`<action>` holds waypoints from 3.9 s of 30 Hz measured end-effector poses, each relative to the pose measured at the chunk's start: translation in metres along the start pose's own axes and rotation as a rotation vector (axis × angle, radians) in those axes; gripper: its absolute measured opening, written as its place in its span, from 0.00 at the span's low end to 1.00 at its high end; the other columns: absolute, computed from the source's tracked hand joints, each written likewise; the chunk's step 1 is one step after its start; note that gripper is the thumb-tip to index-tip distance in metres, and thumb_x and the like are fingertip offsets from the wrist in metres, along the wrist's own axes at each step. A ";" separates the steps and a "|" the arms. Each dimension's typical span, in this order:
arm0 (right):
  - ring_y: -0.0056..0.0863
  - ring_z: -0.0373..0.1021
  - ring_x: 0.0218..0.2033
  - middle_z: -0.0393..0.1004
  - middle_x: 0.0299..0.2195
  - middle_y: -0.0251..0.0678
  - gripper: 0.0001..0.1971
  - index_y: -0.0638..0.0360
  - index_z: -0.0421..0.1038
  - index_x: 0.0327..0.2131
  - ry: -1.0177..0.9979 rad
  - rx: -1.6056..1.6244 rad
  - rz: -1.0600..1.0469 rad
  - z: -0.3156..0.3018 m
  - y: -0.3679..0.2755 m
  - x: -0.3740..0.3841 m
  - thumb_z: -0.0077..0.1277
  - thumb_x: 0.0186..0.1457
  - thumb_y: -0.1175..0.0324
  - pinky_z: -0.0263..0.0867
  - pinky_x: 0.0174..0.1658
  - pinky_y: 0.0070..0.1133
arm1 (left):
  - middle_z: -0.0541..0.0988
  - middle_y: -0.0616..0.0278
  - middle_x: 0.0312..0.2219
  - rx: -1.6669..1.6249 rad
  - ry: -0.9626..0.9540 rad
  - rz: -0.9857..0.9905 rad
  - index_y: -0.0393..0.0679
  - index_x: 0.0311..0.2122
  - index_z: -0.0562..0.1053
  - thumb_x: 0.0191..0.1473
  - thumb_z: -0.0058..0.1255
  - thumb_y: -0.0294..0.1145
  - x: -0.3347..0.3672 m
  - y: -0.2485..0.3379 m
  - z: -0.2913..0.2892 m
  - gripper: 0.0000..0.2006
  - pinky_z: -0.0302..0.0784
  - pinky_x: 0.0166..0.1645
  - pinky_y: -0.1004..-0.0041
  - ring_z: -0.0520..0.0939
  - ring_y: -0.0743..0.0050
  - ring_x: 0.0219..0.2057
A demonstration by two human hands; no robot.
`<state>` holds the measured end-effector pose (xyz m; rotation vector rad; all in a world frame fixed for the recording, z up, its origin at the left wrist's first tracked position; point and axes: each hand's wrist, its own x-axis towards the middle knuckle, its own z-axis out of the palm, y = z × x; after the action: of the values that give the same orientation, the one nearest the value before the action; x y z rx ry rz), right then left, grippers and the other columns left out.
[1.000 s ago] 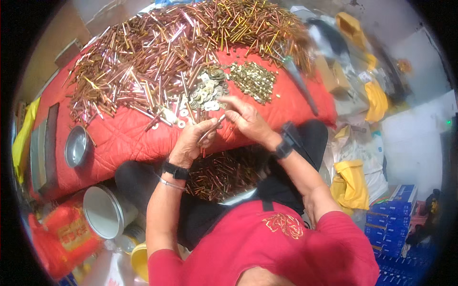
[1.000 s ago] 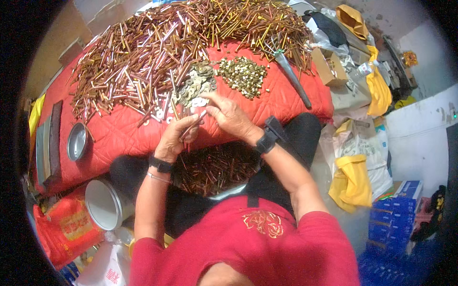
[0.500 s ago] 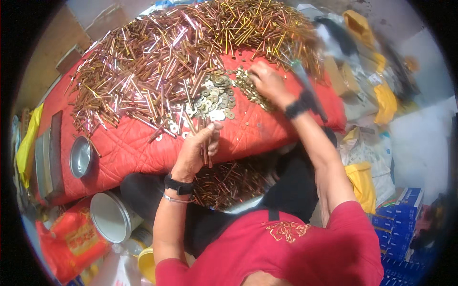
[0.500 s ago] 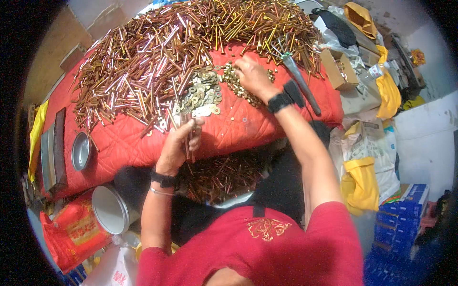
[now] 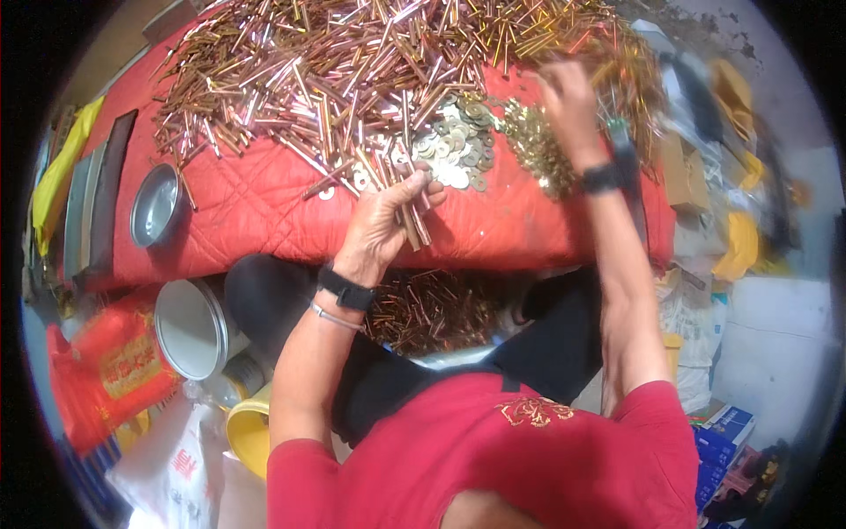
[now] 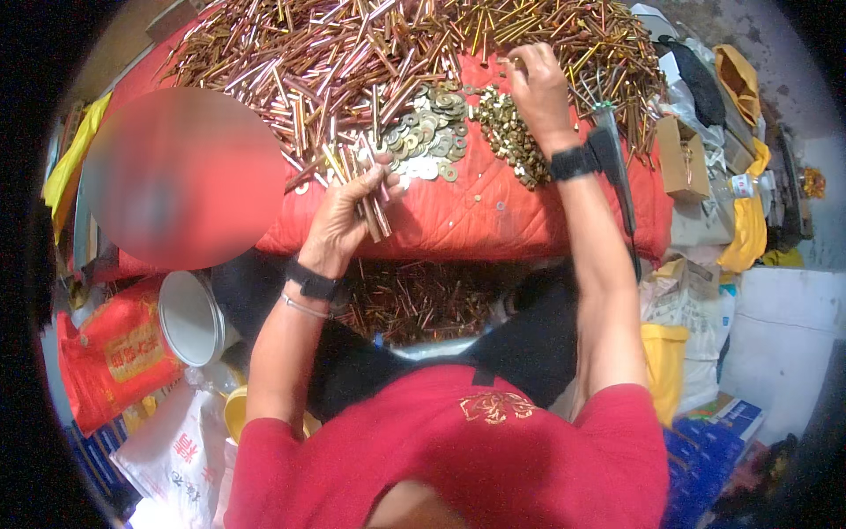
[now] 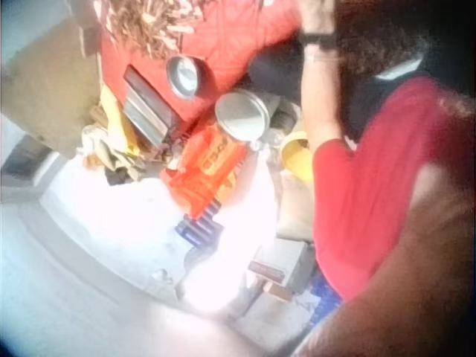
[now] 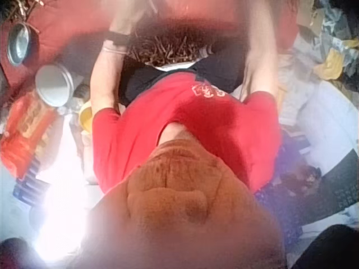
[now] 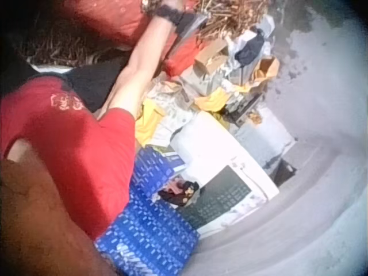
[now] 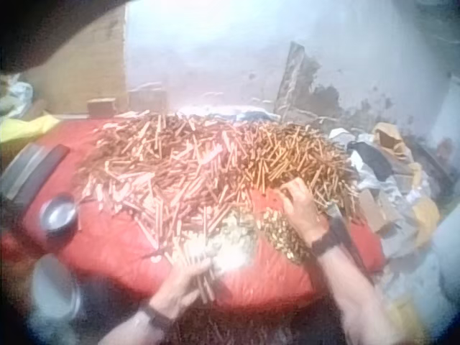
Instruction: Manual assembly of small metal tubes and washers into finished units.
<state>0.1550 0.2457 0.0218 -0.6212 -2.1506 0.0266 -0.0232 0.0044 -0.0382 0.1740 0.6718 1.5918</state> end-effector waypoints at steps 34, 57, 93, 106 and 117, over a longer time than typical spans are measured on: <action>0.41 0.74 0.24 0.75 0.22 0.45 0.07 0.58 0.76 0.24 -0.831 -0.282 -0.184 -0.027 -0.126 -0.065 0.49 0.46 0.69 0.69 0.25 0.34 | 0.76 0.63 0.28 0.103 0.137 0.100 0.34 0.42 0.71 0.55 0.51 0.29 0.001 -0.006 0.002 0.12 0.54 0.16 0.88 0.60 0.91 0.15; 0.19 0.68 0.23 0.72 0.22 0.33 0.09 0.57 0.74 0.39 -0.418 0.626 0.575 -0.036 -0.155 -0.088 0.50 0.54 0.71 0.64 0.28 0.19 | 0.73 0.67 0.21 0.049 0.124 0.081 0.39 0.34 0.71 0.52 0.54 0.27 0.007 -0.011 -0.009 0.06 0.55 0.15 0.87 0.62 0.89 0.13; 0.22 0.70 0.29 0.73 0.29 0.33 0.06 0.60 0.70 0.37 -0.322 0.735 0.592 -0.020 -0.107 -0.060 0.44 0.56 0.75 0.67 0.35 0.18 | 0.69 0.73 0.16 0.201 -0.013 -0.033 0.38 0.35 0.73 0.55 0.50 0.34 -0.014 -0.008 0.015 0.09 0.56 0.15 0.86 0.64 0.90 0.13; 0.13 0.66 0.28 0.73 0.27 0.26 0.06 0.61 0.74 0.35 -0.229 1.180 0.702 -0.024 -0.134 -0.085 0.55 0.53 0.72 0.62 0.32 0.12 | 0.64 0.75 0.14 0.414 -0.207 -0.031 0.40 0.30 0.73 0.53 0.52 0.36 -0.028 -0.004 0.031 0.09 0.49 0.15 0.85 0.59 0.91 0.11; 0.16 0.67 0.29 0.72 0.27 0.27 0.04 0.61 0.75 0.33 -0.352 0.927 0.441 -0.042 -0.134 -0.070 0.52 0.52 0.78 0.65 0.34 0.15 | 0.63 0.76 0.12 0.372 -0.268 -0.188 0.40 0.30 0.73 0.51 0.54 0.36 -0.025 0.005 0.027 0.10 0.47 0.13 0.85 0.58 0.91 0.10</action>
<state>0.1648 0.0888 0.0270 -0.5238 -1.9722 1.3651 -0.0100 -0.0108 -0.0069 0.5720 0.7441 1.2251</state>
